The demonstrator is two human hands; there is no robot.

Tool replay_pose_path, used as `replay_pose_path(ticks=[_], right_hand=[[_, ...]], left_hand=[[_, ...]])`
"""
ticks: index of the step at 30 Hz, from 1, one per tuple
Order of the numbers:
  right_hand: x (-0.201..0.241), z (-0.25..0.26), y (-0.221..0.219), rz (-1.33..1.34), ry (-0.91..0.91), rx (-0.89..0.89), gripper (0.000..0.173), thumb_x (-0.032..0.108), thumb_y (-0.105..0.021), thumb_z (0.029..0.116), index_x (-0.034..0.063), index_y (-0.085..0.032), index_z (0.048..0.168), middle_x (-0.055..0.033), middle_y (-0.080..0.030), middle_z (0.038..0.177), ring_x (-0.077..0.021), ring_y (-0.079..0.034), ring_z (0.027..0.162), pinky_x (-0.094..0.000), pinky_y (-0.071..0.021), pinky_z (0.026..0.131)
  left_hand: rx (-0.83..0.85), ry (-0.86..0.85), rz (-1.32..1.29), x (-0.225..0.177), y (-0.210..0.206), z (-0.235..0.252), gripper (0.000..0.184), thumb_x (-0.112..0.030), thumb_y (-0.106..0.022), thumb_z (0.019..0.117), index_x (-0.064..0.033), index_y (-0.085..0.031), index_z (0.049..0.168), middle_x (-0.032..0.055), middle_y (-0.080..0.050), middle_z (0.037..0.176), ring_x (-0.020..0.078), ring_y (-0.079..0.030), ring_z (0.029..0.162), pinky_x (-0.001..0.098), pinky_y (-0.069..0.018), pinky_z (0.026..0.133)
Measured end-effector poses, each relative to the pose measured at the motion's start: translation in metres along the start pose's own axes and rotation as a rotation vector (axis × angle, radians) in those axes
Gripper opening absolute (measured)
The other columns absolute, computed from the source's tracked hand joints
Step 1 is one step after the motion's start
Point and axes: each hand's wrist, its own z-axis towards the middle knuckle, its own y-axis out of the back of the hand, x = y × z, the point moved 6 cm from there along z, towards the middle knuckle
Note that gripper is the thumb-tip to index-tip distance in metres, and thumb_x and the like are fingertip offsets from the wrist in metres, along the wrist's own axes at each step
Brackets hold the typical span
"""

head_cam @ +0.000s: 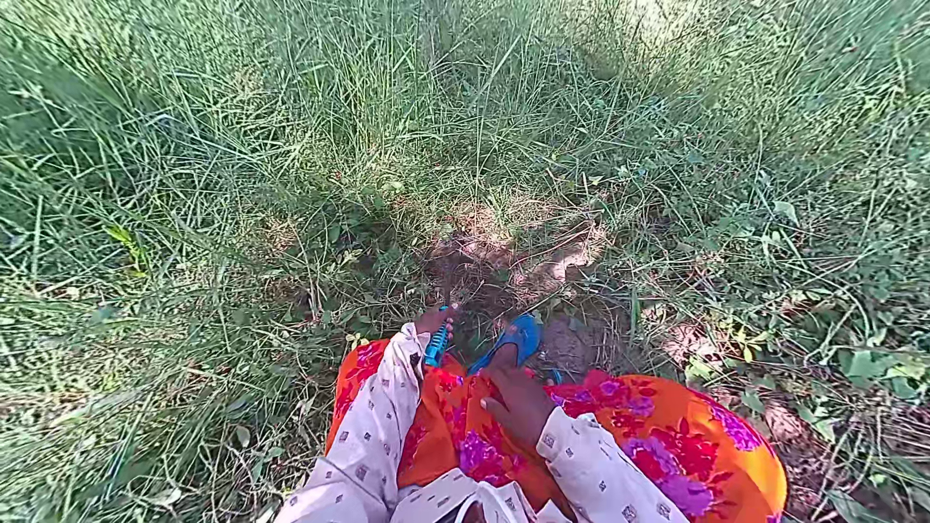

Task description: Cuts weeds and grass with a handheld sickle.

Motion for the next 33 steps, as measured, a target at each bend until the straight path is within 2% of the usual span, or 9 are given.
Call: replay_pose_path(ticks=[5, 11, 13, 15, 17, 19, 23, 28, 33], right_hand=[[-0.001, 0.003, -0.001, -0.017, 0.035, -0.023, 0.054, 0.031, -0.056, 0.1055, 0.0042, -0.047, 0.151, -0.0227, -0.053, 0.147, -0.0373, -0.050, 0.139, -0.0530, -0.0392, 0.116], [0.000, 0.002, -0.002, -0.034, 0.029, -0.022, 0.053, 0.032, -0.056, 0.1055, 0.0062, -0.048, 0.151, -0.0214, -0.054, 0.147, -0.0362, -0.050, 0.139, -0.0522, -0.0395, 0.116], [0.002, 0.000, -0.001, -0.024, 0.032, -0.025, 0.052, 0.031, -0.056, 0.1054, 0.0056, -0.048, 0.150, -0.0221, -0.054, 0.146, -0.0369, -0.050, 0.138, -0.0525, -0.0396, 0.115], [0.002, -0.001, -0.001, -0.016, 0.030, -0.020, 0.052, 0.031, -0.055, 0.1057, 0.0062, -0.048, 0.150, -0.0217, -0.054, 0.146, -0.0367, -0.050, 0.138, -0.0521, -0.0396, 0.116], [0.000, 0.001, -0.003, -0.013, 0.035, -0.024, 0.052, 0.031, -0.055, 0.1060, 0.0063, -0.048, 0.151, -0.0214, -0.054, 0.146, -0.0367, -0.050, 0.139, -0.0523, -0.0390, 0.116], [0.000, 0.002, -0.003, -0.023, 0.036, -0.022, 0.053, 0.031, -0.055, 0.1058, 0.0063, -0.047, 0.151, -0.0215, -0.054, 0.147, -0.0365, -0.049, 0.139, -0.0522, -0.0386, 0.116], [0.003, 0.000, -0.003, -0.029, 0.031, -0.015, 0.053, 0.031, -0.056, 0.1056, 0.0053, -0.048, 0.151, -0.0225, -0.053, 0.147, -0.0376, -0.049, 0.139, -0.0532, -0.0389, 0.116], [0.003, -0.001, -0.002, -0.020, 0.032, -0.012, 0.053, 0.031, -0.054, 0.1064, 0.0047, -0.047, 0.152, -0.0242, -0.053, 0.147, -0.0394, -0.049, 0.139, -0.0551, -0.0391, 0.115], [0.002, 0.002, -0.005, -0.026, 0.021, 0.000, 0.053, 0.032, -0.055, 0.1063, 0.0051, -0.047, 0.151, -0.0233, -0.053, 0.147, -0.0387, -0.049, 0.139, -0.0545, -0.0391, 0.115]], left_hand=[[-0.195, -0.068, 0.180, -0.010, -0.005, 0.004, 0.043, -0.023, -0.048, 0.1105, -0.0030, -0.042, 0.148, 0.0120, -0.056, 0.099, 0.0152, -0.053, 0.068, 0.0303, -0.0503, 0.065], [-0.032, -0.042, 0.233, -0.007, 0.002, 0.004, 0.044, -0.025, -0.049, 0.1102, 0.0057, -0.042, 0.141, 0.0070, -0.052, 0.088, 0.0096, -0.053, 0.061, 0.0232, -0.0494, 0.058], [-0.139, 0.054, 0.135, -0.024, -0.005, -0.021, 0.034, -0.026, -0.042, 0.1120, -0.0026, -0.046, 0.136, 0.0018, -0.047, 0.084, 0.0087, -0.048, 0.061, 0.0212, -0.0464, 0.059], [-0.153, -0.028, 0.033, -0.018, 0.001, -0.012, 0.030, -0.027, -0.044, 0.1116, -0.0086, -0.047, 0.135, -0.0020, -0.047, 0.078, 0.0065, -0.048, 0.055, 0.0202, -0.0462, 0.052], [-0.185, -0.115, 0.064, -0.006, 0.008, 0.005, 0.040, -0.024, -0.050, 0.1095, -0.0048, -0.046, 0.145, 0.0055, -0.054, 0.089, 0.0109, -0.050, 0.060, 0.0267, -0.0467, 0.057], [-0.180, -0.041, 0.210, 0.001, 0.008, 0.016, 0.046, -0.028, -0.052, 0.1090, -0.0032, -0.043, 0.147, 0.0106, -0.058, 0.101, 0.0137, -0.054, 0.069, 0.0291, -0.0506, 0.066], [-0.135, 0.088, 0.273, -0.003, -0.004, 0.004, 0.042, -0.027, -0.049, 0.1101, -0.0043, -0.044, 0.146, 0.0077, -0.054, 0.095, 0.0124, -0.052, 0.068, 0.0269, -0.0491, 0.064], [-0.221, -0.048, -0.041, -0.029, -0.004, -0.026, 0.030, -0.024, -0.037, 0.1131, 0.0010, -0.046, 0.128, 0.0010, -0.046, 0.078, 0.0066, -0.047, 0.054, 0.0194, -0.0437, 0.052], [-0.230, 0.015, 0.237, -0.004, 0.005, 0.010, 0.045, -0.027, -0.050, 0.1100, 0.0020, -0.043, 0.143, 0.0116, -0.057, 0.098, 0.0130, -0.056, 0.069, 0.0272, -0.0525, 0.066]])
